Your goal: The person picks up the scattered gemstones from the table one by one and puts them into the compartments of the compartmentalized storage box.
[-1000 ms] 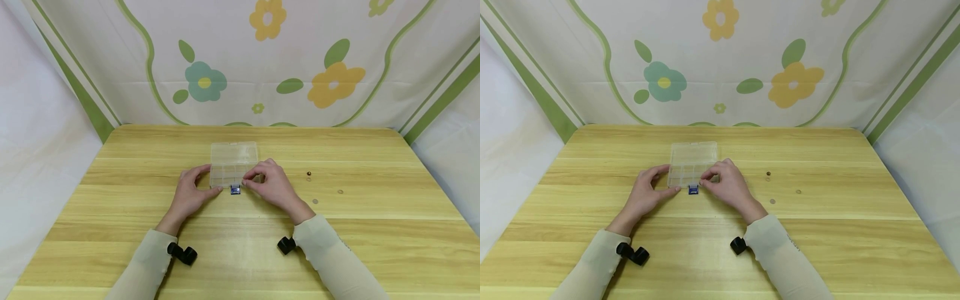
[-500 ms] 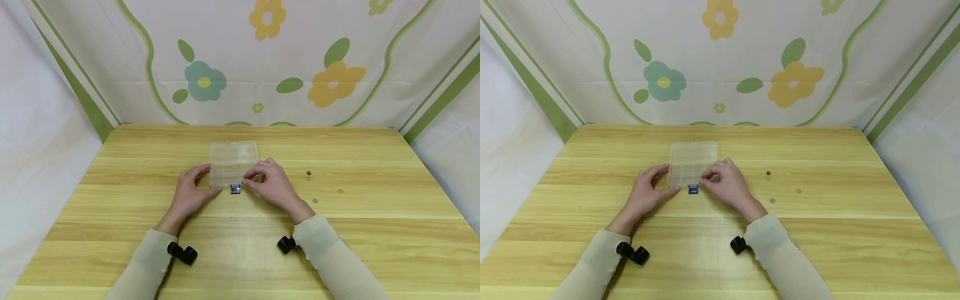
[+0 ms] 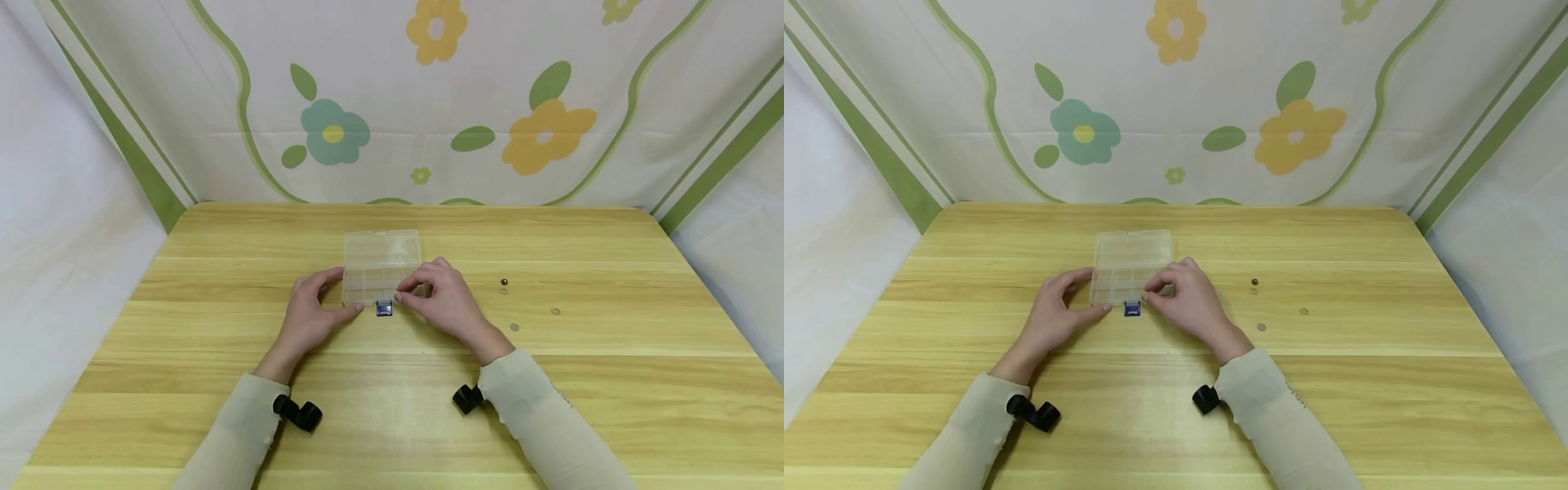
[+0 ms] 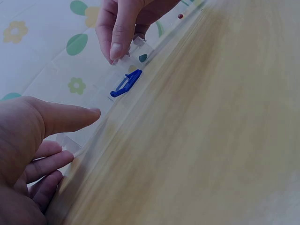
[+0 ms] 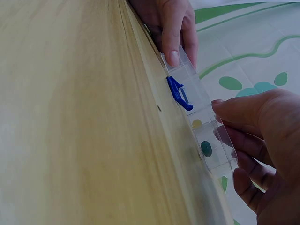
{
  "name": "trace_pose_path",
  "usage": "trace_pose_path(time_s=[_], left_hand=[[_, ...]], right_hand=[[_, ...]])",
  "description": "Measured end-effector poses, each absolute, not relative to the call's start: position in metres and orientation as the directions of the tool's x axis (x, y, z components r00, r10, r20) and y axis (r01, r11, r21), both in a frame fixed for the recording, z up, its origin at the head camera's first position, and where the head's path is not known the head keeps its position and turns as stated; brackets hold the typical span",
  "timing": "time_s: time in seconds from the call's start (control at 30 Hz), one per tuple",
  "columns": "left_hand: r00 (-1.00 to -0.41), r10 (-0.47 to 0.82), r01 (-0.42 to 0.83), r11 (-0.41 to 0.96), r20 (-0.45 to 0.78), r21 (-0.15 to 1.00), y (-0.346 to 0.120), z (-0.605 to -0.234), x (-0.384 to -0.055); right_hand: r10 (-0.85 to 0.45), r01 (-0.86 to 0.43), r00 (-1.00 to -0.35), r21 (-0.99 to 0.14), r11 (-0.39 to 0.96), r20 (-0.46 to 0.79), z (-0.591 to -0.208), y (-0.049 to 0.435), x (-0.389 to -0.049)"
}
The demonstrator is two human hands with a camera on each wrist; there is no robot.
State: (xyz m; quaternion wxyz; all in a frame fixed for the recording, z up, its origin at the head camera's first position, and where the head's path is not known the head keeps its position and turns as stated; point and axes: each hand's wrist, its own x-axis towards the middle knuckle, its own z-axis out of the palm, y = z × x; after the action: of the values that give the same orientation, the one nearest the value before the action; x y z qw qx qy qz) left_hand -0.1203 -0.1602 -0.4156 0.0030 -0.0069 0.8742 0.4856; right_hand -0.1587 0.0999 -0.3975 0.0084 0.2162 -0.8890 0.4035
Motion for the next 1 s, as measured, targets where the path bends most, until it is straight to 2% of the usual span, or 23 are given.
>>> trace_pose_path(time_s=[1.0], left_hand=[[-1.0, -0.006, 0.003, 0.528, 0.008, 0.849, -0.1608, -0.4162, -0.1205]], right_hand=[[-0.389, -0.371, -0.905, -0.763, 0.529, 0.17, -0.3911, 0.1086, -0.1617]])
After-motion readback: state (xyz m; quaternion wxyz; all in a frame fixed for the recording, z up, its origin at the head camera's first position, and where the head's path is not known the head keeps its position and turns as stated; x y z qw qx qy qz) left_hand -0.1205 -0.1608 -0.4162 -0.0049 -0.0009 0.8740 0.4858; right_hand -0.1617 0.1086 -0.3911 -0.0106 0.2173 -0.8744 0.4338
